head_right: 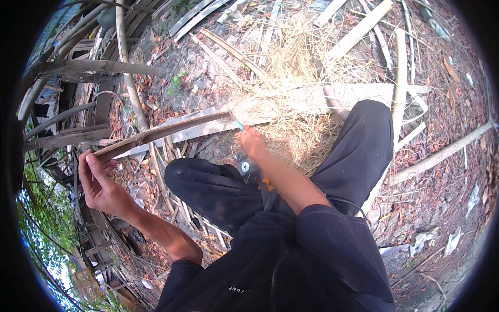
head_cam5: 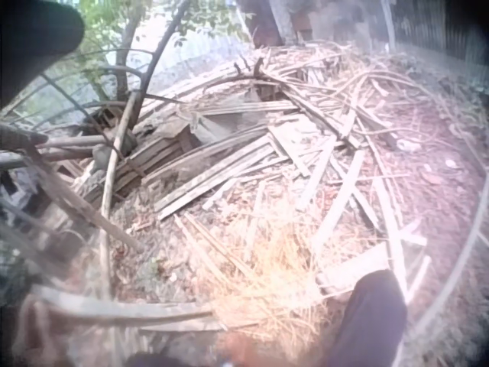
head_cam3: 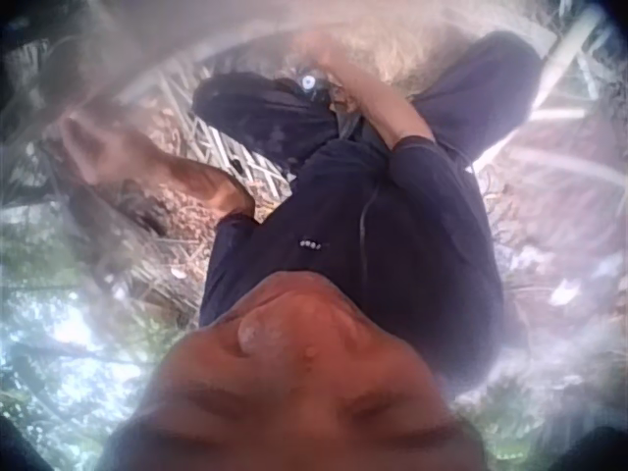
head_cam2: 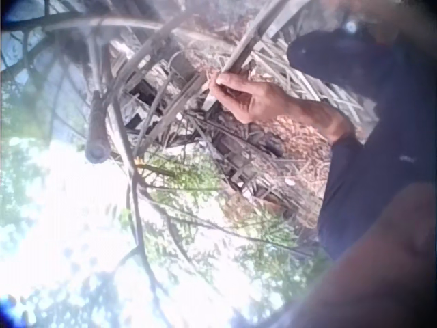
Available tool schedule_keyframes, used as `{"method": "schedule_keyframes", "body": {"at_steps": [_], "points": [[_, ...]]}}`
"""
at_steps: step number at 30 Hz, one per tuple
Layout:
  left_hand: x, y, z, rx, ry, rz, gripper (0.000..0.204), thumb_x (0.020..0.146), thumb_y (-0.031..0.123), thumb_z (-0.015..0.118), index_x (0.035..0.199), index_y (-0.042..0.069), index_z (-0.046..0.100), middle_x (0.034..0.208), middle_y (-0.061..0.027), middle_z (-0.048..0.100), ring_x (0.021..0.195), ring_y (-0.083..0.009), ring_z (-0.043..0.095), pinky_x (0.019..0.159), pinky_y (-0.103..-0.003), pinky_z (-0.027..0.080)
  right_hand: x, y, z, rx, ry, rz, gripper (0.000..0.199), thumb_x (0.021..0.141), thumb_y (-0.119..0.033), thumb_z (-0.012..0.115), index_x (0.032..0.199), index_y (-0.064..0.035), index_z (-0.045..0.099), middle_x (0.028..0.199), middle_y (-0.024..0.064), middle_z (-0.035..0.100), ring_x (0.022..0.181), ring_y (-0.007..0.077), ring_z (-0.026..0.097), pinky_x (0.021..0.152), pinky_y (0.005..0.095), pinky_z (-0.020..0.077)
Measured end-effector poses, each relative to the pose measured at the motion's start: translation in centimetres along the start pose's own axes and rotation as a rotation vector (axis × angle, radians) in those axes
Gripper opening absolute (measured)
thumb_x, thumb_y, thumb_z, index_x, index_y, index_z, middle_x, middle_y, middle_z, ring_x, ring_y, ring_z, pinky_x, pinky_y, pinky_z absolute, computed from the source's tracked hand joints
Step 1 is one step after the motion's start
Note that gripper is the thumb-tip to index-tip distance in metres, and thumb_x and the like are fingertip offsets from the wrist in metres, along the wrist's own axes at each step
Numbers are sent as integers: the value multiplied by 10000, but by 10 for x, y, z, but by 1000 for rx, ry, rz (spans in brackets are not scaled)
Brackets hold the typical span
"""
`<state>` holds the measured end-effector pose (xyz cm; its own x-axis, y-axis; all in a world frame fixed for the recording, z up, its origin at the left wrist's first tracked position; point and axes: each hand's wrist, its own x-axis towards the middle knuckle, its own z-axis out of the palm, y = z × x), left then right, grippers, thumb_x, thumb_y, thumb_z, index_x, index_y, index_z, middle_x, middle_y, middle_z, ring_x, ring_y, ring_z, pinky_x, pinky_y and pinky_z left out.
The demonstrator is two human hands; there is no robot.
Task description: The person sits on the ground and uses a blue utility knife to shave thin strips from a piece of bamboo. They hold the bamboo in their left hand and carefully scrape the surface with the knife in their right hand, creating a pile of shavings.
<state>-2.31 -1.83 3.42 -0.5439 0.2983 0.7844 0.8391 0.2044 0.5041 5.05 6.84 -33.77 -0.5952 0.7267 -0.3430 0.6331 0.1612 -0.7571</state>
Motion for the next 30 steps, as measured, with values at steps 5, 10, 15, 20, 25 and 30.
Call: {"method": "schedule_keyframes", "body": {"at_steps": [5,10,15,20,25,30], "points": [[11,7,-50,-14,-132,-8,217,957,91,542,1074,-66,636,886,-118,668,636,-124,620,569,-217,513,-20,-12,-11,-163,-58,-19,336,966,-229,370,1046,66,508,928,237,642,908,393,635,810,480,506],[49,9,-102,-123,-307,18,192,942,44,543,1052,-74,646,960,-125,598,664,-141,637,564,-225,530,-87,-142,-99,161,-45,-65,365,984,-290,375,1097,39,486,774,269,634,814,422,633,751,525,478],[53,17,-119,-147,-281,56,165,910,-2,571,1032,-67,661,952,-136,615,669,-148,646,574,-238,543,-218,-266,-190,370,-144,-467,295,982,-258,431,969,35,459,672,309,568,660,497,569,590,550,433],[42,30,-92,-221,-294,139,155,888,-32,586,1016,-65,668,957,-139,618,685,-156,648,578,-244,555,-244,-252,-189,248,41,-595,258,969,-204,463,909,47,469,617,270,562,569,452,569,528,513,442],[26,19,-72,-234,-254,175,168,891,-34,577,1035,-65,659,971,-143,616,694,-162,642,586,-244,587,-178,-161,-135,141,191,-444,230,959,-173,487,886,45,483,589,261,559,554,427,585,488,492,438],[15,11,-41,-200,-242,201,157,904,-11,572,1022,-73,656,989,-150,603,680,-169,634,558,-253,584,-164,-161,-135,209,232,-506,232,950,-172,512,880,47,481,546,224,535,505,400,558,484,488,440]]}}
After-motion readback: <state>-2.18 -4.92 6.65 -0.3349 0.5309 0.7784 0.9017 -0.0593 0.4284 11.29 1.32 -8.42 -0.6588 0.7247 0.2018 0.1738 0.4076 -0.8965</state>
